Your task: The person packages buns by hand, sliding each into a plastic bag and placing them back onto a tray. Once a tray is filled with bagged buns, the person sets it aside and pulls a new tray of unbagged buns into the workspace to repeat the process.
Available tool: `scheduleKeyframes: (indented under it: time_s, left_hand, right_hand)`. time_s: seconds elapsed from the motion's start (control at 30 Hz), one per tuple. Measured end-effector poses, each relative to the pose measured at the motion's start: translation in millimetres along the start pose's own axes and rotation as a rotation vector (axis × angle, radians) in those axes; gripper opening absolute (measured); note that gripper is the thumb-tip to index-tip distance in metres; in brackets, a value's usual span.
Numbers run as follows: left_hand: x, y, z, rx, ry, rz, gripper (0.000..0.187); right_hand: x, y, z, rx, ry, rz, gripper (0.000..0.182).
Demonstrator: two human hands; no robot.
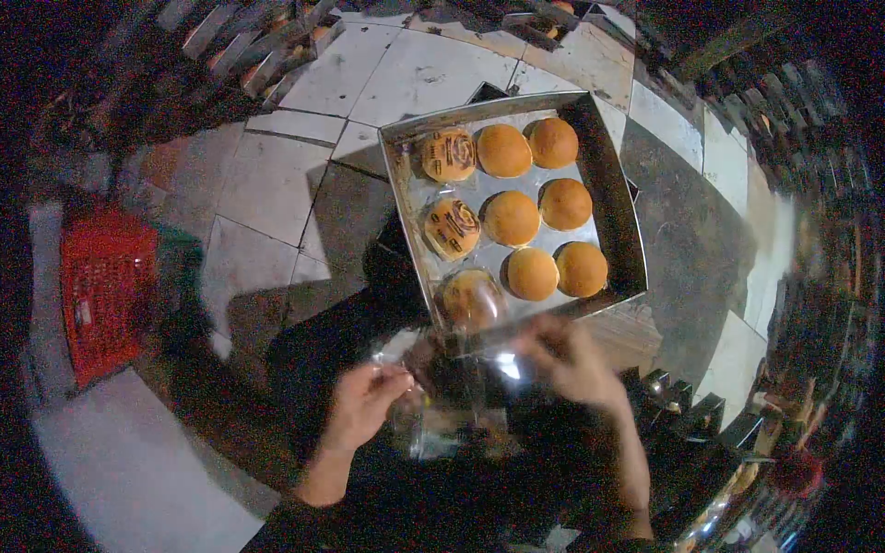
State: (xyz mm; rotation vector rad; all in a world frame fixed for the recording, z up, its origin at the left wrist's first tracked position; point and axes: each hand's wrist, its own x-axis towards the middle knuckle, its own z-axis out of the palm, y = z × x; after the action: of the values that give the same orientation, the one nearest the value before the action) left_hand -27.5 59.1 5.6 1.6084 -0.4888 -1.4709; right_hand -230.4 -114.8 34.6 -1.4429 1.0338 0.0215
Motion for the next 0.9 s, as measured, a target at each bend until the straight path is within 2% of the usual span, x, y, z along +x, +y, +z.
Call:
scheduleKeyframes:
  time_s: [0.03,0.07,0.1,0.13,0.17,0.2,0.23,0.27,0.33,0.37,0.43,0.47,0.53,0.57,0.67,0.7,0.73,0.8,0.87,0.9]
  left_hand:
    - [-0.3,7.8,3.8,0.05,0.149,0.004,0.017]
    - [2.9,6.8,6.3,0.047,0.149,0.003,0.017]
    - [4.3,4.8,8.6,0.103,0.237,0.027,0.018]
    - [4.8,4.1,10.4,0.161,0.325,0.052,0.02]
    - [3.2,17.2,10.7,0.038,0.312,-0.077,0.016]
    - [6.8,14.5,9.3,0.043,0.312,-0.065,0.016]
    - [12.1,7.6,7.6,-0.126,0.292,-0.039,0.013]
    - [13.4,4.8,6.8,-0.298,0.271,-0.017,0.011]
    - [14.3,10.5,3.9,-0.253,0.223,-0.047,0.017]
    - [15.9,9.1,4.4,-0.305,0.193,-0.004,0.016]
    - [12.0,14.4,6.2,-0.324,0.149,0.04,0.015]
    - [10.0,19.8,7.9,-0.33,0.138,0.049,0.015]
    - [3.2,29.4,10.5,-0.165,0.118,0.123,0.014]
    - [1.4,27.8,10.0,-0.163,0.109,0.14,0.014]
    - [-2.3,21.3,8.9,-0.13,0.051,0.161,0.014]
    - [-5.8,25.0,10.1,0.002,0.082,0.227,0.015]
    - [-10.1,26.0,11.5,0.133,0.109,0.295,0.015]
    - [-2.0,7.7,10.6,0.016,0.019,0.274,0.017]
    - [-2.9,7.2,15.2,0.334,0.118,0.442,0.017]
    - [-1.4,0.6,15.6,0.264,0.042,0.381,0.022]
  right_hand:
    - [9.5,8.0,0.5,0.109,0.356,0.067,0.022]
    - [24.5,15.2,-4.5,0.296,0.393,0.012,0.025]
    - [43.5,23.8,-10.6,0.483,0.426,-0.039,0.028]
    - [72.6,37.9,-14.2,0.253,0.556,-0.039,0.029]
    - [105.5,58.2,-15.5,0.024,0.683,-0.04,0.03]
    - [135.8,86.0,-18.2,-0.389,0.627,-0.095,0.026]
    - [170.8,150.2,-29.4,-0.629,0.543,-0.351,0.03]
    - [202.3,208.2,-37.2,-1.128,0.624,-0.403,0.039]
    - [184.9,175.1,-37.5,-0.63,0.249,-0.02,0.037]
    - [175.6,165.6,-29.8,-0.631,0.25,-0.033,0.037]
    - [142.9,161.4,-12.8,-1.141,0.143,-0.089,0.036]
    - [130.2,172.8,-12.7,-1.15,0.155,-0.085,0.036]
    - [135.3,237.9,-23.8,-1.259,0.356,-0.479,0.033]
    - [173.3,310.4,-35.1,-0.716,0.554,-0.341,0.032]
    - [103.5,163.4,-61.7,-0.239,0.513,-0.528,0.029]
    - [64.7,107.5,-54.2,0.312,0.455,-0.1,0.032]
    - [38.3,69.7,-51.0,0.664,0.336,-0.071,0.037]
    - [-1.5,34.9,-39.2,0.914,0.258,-0.093,0.048]
    - [-34.5,17.3,-13.6,1.068,0.247,-0.147,0.05]
    - [-50.9,8.0,6.0,1.119,0.22,-0.172,0.051]
